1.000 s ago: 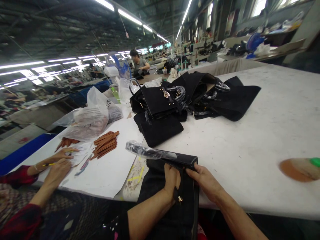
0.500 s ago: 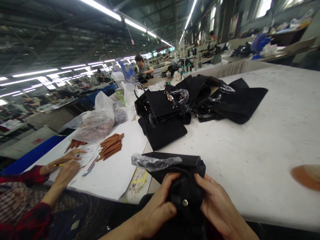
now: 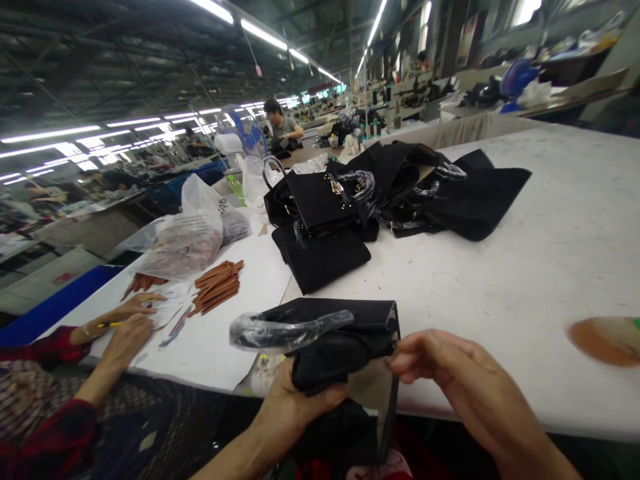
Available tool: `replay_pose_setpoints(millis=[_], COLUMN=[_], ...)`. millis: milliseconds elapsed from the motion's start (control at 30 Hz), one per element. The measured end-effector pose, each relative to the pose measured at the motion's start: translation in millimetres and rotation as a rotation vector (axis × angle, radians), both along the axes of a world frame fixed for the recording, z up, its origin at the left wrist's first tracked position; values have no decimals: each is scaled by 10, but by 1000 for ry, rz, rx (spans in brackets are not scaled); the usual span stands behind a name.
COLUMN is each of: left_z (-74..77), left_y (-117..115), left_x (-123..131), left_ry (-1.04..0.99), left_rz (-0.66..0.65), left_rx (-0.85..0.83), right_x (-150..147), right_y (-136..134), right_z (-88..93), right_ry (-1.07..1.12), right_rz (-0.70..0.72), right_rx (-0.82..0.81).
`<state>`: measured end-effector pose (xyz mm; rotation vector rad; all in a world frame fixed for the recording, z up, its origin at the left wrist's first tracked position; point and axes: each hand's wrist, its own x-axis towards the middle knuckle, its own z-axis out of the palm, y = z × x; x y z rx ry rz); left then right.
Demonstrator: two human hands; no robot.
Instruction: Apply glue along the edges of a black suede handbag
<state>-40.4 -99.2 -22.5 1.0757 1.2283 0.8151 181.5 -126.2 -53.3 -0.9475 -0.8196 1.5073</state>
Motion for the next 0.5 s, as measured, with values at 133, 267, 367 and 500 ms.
replay_pose_setpoints(millis=[133, 267, 367, 500], left_z=[154, 195, 161, 136], left_y=[-104, -136, -78, 3], left_x=[-11, -27, -83, -178], left_ry=[-4, 66, 71, 5], left_rz=[66, 129, 249, 373], left_rx=[33, 61, 100, 82], right_x=[194, 98, 2, -74], right_y=[50, 39, -4, -17], right_z=[-125, -135, -177, -260], right_ry=[-96, -357, -509, -587], right_rz=[-362, -230, -188, -49], right_rx=[12, 111, 139, 70])
